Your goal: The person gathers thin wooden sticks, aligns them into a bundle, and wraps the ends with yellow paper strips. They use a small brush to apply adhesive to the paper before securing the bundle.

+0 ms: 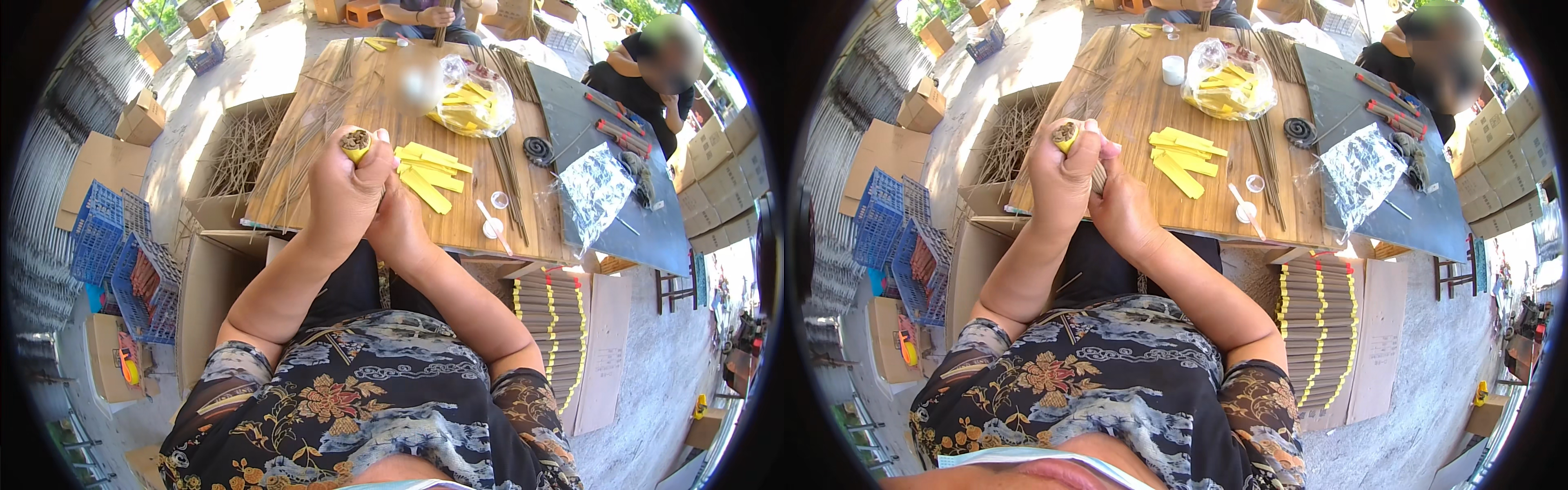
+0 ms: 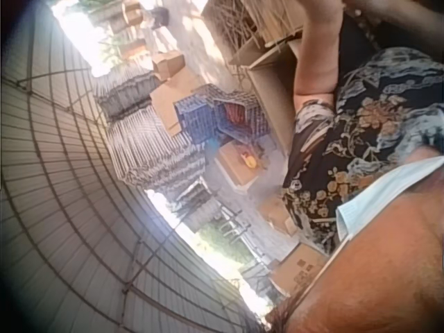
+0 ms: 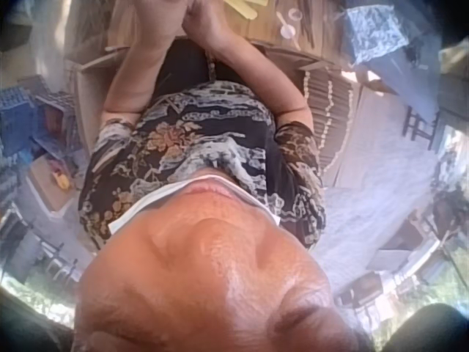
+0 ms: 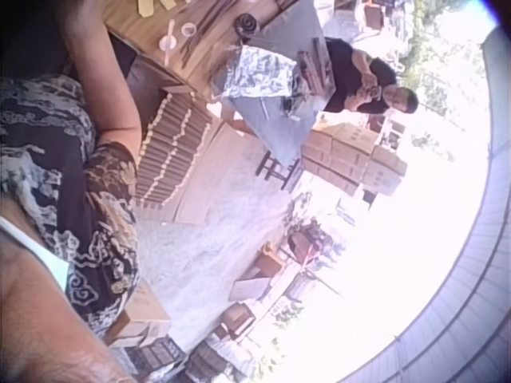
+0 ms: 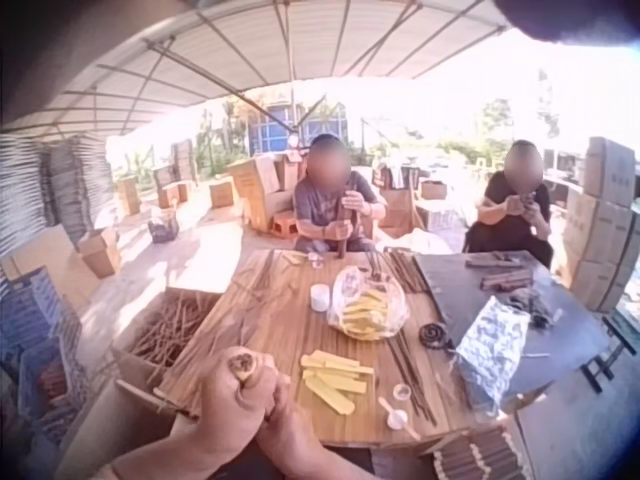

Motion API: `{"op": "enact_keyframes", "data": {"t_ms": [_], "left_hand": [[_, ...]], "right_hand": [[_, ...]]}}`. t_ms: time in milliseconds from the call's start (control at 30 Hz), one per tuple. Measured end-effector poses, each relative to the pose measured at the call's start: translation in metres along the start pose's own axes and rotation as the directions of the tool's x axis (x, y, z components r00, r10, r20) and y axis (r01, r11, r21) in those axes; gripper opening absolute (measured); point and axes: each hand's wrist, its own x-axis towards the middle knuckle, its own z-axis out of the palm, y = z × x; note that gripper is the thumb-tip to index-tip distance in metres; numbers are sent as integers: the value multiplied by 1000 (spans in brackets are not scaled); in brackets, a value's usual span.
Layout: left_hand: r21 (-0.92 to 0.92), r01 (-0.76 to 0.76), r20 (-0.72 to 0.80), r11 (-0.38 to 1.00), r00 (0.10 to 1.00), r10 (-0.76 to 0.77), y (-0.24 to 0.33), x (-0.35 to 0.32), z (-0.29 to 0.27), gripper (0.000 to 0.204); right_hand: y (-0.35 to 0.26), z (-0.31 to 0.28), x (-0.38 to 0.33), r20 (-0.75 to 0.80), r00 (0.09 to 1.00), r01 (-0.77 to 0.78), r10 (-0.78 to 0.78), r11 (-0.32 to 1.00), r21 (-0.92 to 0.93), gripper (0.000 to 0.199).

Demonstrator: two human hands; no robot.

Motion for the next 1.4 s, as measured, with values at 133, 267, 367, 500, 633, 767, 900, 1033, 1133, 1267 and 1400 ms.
{"op": "enact_keyframes", "data": {"t_ms": [133, 267, 367, 500, 633, 767, 900, 1033, 1133, 1267, 1400], "left_hand": [[18, 58, -30, 998, 998, -57, -3, 7, 5, 17], [-213, 168, 48, 962, 986, -162, -10, 19, 6, 15], [-267, 164, 224, 950, 969, -104, -12, 31, -2, 19], [-376, 380, 362, 845, 900, -244, 1, 46, -14, 22], [-384, 374, 372, 844, 899, -229, -3, 48, -15, 19], [-320, 224, 203, 921, 965, -165, -10, 45, -5, 18], [-151, 153, 14, 977, 988, -153, -13, 50, 8, 20], [-61, 162, -43, 985, 985, -165, -12, 54, 15, 20], [-282, 158, 141, 946, 982, -123, -32, 65, 11, 31], [-399, 460, 472, 793, 845, -252, -31, 67, -8, 55], [-491, 579, 628, 650, 753, -196, -9, 70, -14, 41]], "right_hand": [[-3, 0, 3, -13, 996, -91, 90, 995, -32, 45], [-1, 1, 9, -5, 1000, -23, 23, 997, 80, 43], [11, -4, 18, 138, 986, -133, 97, 950, 281, 28], [-2, -28, 30, 395, 918, -191, 45, 921, 339, 48], [-18, -27, 27, 443, 892, -270, 88, 891, 366, 18], [-11, -14, 26, 275, 951, -208, 141, 949, 235, 21], [6, 0, 31, -4, 993, -116, 116, 993, 7, 31], [11, 2, 36, -87, 993, -85, 73, 987, -133, 29], [5, -5, 38, 34, 985, -168, 168, 986, 9, 25], [-9, -27, 41, 371, 905, -365, 208, 828, 426, 15], [-17, -36, 42, 552, 828, -465, 97, 669, 580, 16]]}}
